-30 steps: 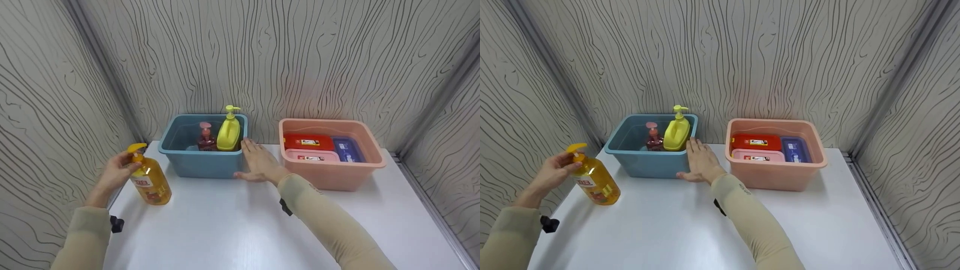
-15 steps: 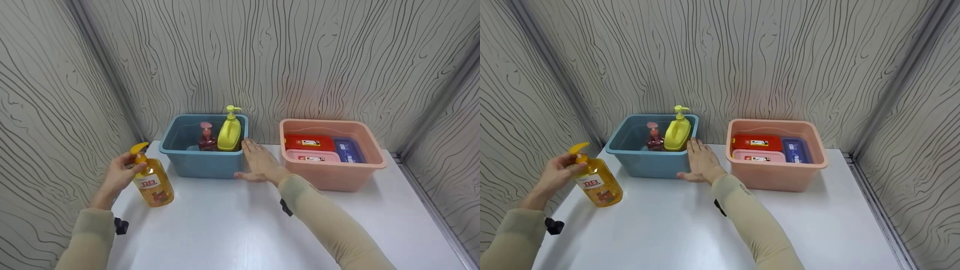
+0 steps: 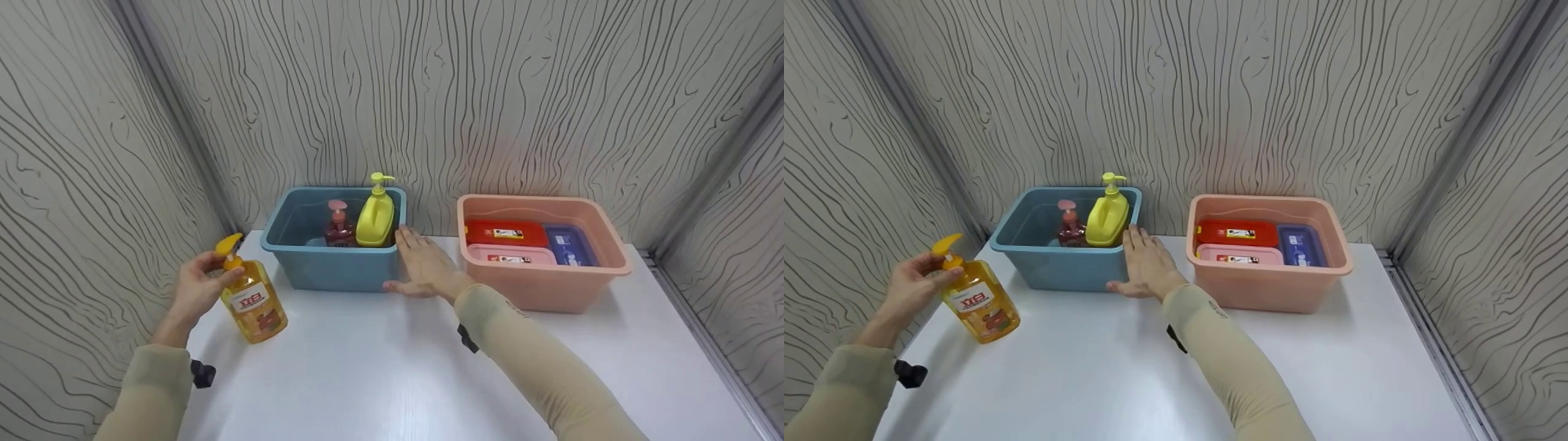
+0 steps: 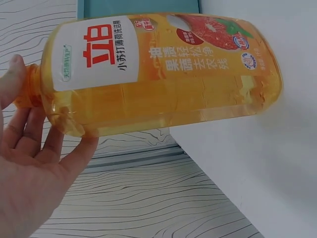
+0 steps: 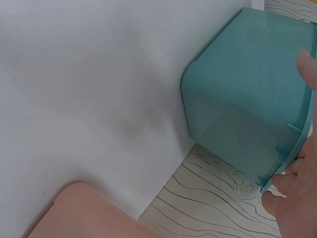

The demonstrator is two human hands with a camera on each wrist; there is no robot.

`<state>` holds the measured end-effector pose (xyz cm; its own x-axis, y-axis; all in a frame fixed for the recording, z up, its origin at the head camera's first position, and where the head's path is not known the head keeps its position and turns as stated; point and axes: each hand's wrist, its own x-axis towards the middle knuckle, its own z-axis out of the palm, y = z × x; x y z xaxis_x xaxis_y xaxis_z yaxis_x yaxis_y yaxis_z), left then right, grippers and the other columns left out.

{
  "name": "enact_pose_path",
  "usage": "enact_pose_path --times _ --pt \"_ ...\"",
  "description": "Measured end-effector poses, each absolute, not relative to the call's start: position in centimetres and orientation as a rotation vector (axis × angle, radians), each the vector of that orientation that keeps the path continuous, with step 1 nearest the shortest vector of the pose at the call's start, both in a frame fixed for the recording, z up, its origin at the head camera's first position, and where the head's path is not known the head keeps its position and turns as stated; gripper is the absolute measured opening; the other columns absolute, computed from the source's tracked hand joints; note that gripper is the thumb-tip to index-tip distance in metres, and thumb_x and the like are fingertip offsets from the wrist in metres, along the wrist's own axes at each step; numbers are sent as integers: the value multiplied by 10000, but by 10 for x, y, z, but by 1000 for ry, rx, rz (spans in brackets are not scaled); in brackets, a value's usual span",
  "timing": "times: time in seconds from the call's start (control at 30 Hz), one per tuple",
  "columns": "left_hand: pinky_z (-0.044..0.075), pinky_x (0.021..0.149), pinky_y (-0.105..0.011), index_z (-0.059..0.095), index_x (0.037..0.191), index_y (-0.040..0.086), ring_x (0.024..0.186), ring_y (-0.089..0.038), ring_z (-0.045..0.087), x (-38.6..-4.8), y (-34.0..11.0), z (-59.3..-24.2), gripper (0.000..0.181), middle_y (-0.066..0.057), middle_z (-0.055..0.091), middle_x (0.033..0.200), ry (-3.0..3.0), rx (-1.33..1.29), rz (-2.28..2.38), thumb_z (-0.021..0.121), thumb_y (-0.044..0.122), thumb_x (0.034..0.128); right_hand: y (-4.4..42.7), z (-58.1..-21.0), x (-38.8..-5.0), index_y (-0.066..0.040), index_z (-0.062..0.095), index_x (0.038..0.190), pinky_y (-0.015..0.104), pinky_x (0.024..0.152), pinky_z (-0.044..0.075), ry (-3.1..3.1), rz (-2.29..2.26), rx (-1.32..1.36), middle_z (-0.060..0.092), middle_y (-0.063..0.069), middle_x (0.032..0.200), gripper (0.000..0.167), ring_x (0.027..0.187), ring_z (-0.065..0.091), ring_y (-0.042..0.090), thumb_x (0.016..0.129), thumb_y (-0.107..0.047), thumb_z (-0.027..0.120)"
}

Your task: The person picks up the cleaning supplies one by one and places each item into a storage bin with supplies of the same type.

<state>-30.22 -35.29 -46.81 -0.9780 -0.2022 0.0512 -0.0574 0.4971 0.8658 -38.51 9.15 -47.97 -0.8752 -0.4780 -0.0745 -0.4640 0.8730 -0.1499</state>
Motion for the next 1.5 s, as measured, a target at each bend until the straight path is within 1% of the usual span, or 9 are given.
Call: enact_pose_path --times 0.1,0.2,0.4,0.53,0.7,1.0,1.2,1.27,1.5 --pt "488 963 -102 616 1468 7 1323 -277 567 -302 -352 -466 512 -190 633 1484 -2578 237 -1489 771 311 1086 91 -480 -385 -80 65 1813 598 1441 204 2940 -185 -757 52 128 1920 1239 1793 126 363 971 -773 653" --pt "494 968 -116 622 1459 6 1315 -264 561 -302 -351 -462 518 -171 641 1459 -2569 248 -1486 778 324 1081 92 -480 -386 -70 72 1810 599 1440 209 2942 -188 -764 61 137 1918 1235 1790 137 370 973 -767 655" --pt "512 1028 -176 600 1531 44 1336 -270 575 -304 -348 -445 576 -157 626 1499 -2540 290 -1528 766 367 1085 92 -481 -386 -83 58 1813 594 1444 202 2936 -188 -746 38 122 1921 1246 1794 120 356 970 -783 650" --pt "536 984 -115 579 1566 50 1344 -273 590 -303 -347 -432 581 -169 615 1523 -2531 295 -1533 743 356 1101 93 -482 -386 -85 54 1813 591 1443 202 2934 -190 -749 34 119 1921 1248 1795 119 355 968 -781 654" --pt "524 911 -47 594 1571 28 1320 -276 608 -302 -347 -415 573 -189 624 1513 -2527 258 -1472 738 329 1105 93 -482 -385 -91 55 1815 596 1441 202 2933 -190 -749 44 122 1921 1254 1792 128 368 964 -793 650" --pt "527 927 -74 590 1593 38 1271 -258 623 -303 -343 -383 591 -192 635 1497 -2535 152 -1385 725 351 1111 93 -479 -384 -89 69 1814 598 1440 205 2937 -190 -758 54 130 1920 1238 1791 130 370 970 -774 660" --pt "540 916 -72 616 1583 43 1219 -216 638 -308 -340 -361 596 -116 649 1415 -2534 92 -1333 732 377 1103 93 -480 -385 -73 77 1811 583 1441 211 2942 -150 -773 70 138 1918 1238 1788 149 368 971 -789 637" --pt "534 932 -81 613 1587 45 1217 -215 628 -309 -339 -355 594 -92 646 1394 -2532 85 -1332 729 373 1105 92 -480 -385 -78 71 1812 582 1442 207 2940 -150 -770 65 133 1919 1244 1790 144 367 968 -793 639" --pt "533 935 -90 591 1615 63 1204 -186 612 -312 -338 -333 616 -43 645 1364 -2551 54 -1293 717 391 1110 92 -481 -386 -91 55 1815 579 1447 189 2941 -162 -768 48 121 1922 1256 1793 130 356 961 -807 636"
